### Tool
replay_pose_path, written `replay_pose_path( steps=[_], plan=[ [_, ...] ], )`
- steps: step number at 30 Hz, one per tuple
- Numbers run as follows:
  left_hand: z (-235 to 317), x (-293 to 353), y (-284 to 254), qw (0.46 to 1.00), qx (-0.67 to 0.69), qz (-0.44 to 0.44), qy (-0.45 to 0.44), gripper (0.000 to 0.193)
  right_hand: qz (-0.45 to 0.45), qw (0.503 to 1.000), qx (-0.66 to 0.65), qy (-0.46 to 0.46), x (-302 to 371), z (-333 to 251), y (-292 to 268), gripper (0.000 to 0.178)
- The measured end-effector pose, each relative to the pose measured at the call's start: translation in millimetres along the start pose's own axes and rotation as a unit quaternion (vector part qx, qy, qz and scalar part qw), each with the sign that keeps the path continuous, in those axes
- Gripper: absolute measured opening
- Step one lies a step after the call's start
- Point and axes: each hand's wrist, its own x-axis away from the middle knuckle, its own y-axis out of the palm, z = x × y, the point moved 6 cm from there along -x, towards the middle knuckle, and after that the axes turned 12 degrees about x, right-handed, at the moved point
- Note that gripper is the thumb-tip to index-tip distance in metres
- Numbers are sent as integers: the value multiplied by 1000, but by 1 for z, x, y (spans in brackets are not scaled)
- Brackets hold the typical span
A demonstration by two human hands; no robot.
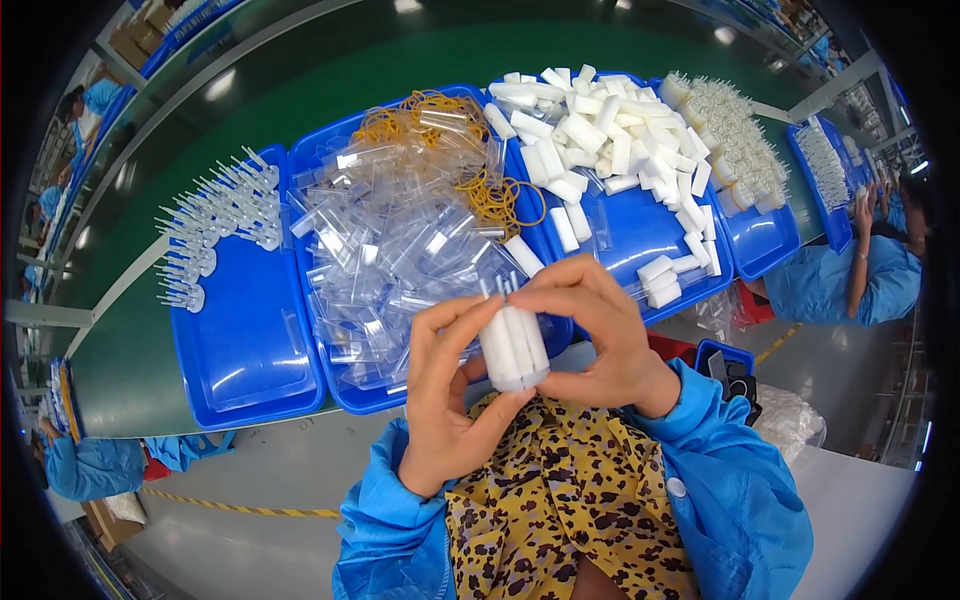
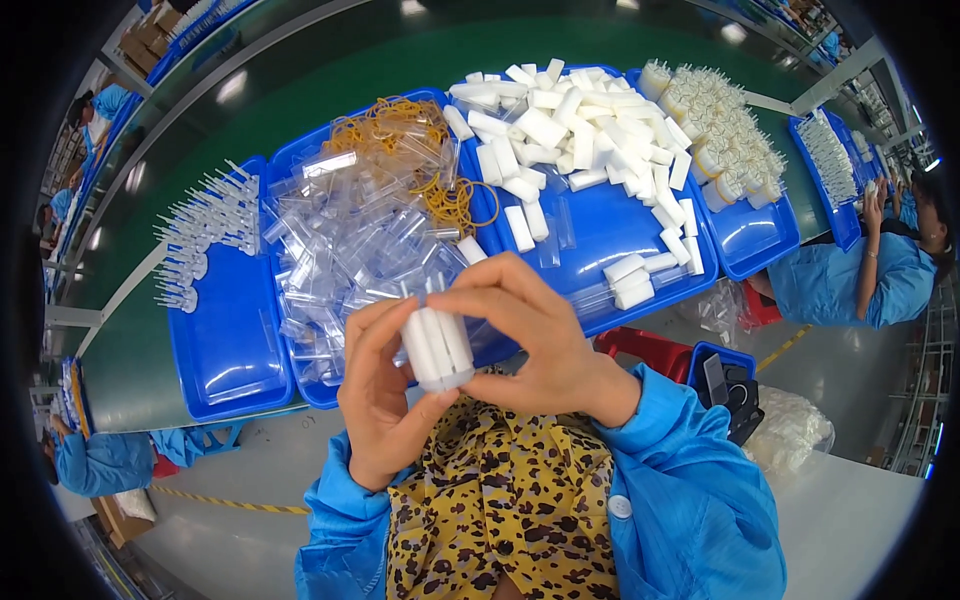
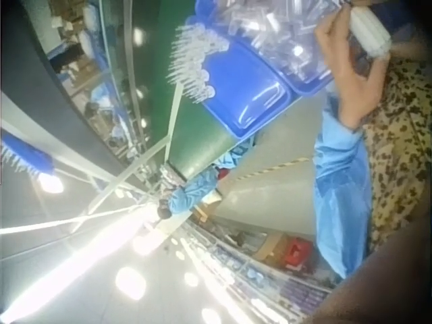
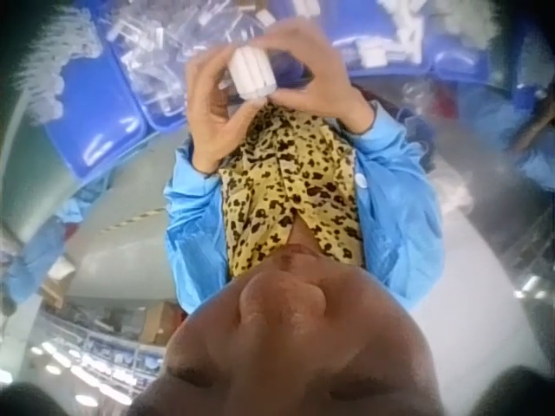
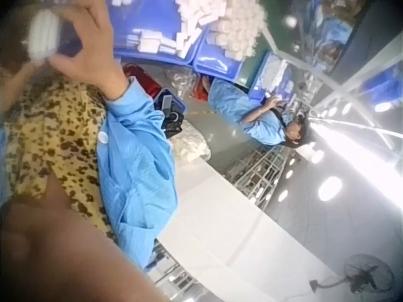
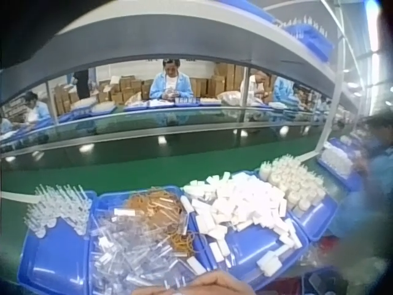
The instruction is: The person assembles filter components by inserting white filter cylinders onto plastic pin holders by hand, bundling the assembled pieces together, and securing each bundle with a rubber band.
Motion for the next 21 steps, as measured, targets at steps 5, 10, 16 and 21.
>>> replay_pose_path(
  steps=[5,10,16,21],
  plan=[
    [4,23,-29,986,142,85,3,72,-20,1000,19,-2,-33,9,-27,52],
    [18,22,-48,955,209,208,-21,80,9,989,146,-9,-49,34,11,28],
    [14,20,-55,940,280,184,-69,79,-9,993,99,64,-57,53,22,26],
    [8,16,-57,959,214,174,-72,67,-20,988,138,71,-56,53,10,22]
  ],
)
